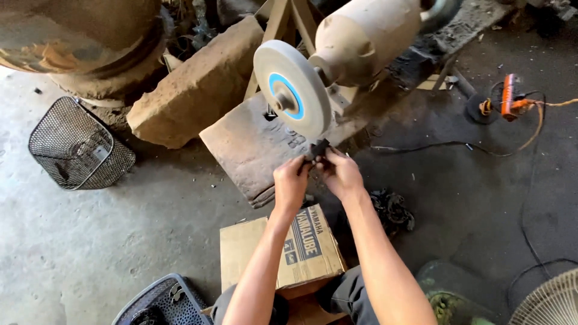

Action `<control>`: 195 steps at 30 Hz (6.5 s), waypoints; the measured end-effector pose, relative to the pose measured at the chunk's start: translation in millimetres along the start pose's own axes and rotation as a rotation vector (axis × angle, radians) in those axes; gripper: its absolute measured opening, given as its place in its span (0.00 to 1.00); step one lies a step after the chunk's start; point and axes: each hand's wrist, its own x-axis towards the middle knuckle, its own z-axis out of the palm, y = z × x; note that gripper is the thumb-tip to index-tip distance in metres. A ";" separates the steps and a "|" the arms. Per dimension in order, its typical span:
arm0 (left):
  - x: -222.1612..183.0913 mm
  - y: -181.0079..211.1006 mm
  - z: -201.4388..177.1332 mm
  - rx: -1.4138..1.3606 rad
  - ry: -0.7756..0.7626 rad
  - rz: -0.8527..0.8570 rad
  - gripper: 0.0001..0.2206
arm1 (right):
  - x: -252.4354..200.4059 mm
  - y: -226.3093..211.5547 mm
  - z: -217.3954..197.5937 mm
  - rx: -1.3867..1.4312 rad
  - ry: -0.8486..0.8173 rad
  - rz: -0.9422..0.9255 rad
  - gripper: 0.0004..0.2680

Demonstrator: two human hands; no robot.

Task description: Grinding the surface of motorcycle brake shoes using a bench grinder.

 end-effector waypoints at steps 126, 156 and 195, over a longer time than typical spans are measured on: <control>33.0 11.8 9.5 -0.076 0.186 0.209 0.05 | 28.1 35.0 13.7 0.063 0.065 -0.080 0.05; 24.9 -11.0 11.7 0.044 0.141 0.132 0.03 | 23.6 19.3 24.9 -0.078 0.014 -0.282 0.08; 11.4 -3.6 -46.3 0.221 0.106 0.297 0.04 | 18.2 45.1 27.8 -0.217 -0.173 -0.158 0.03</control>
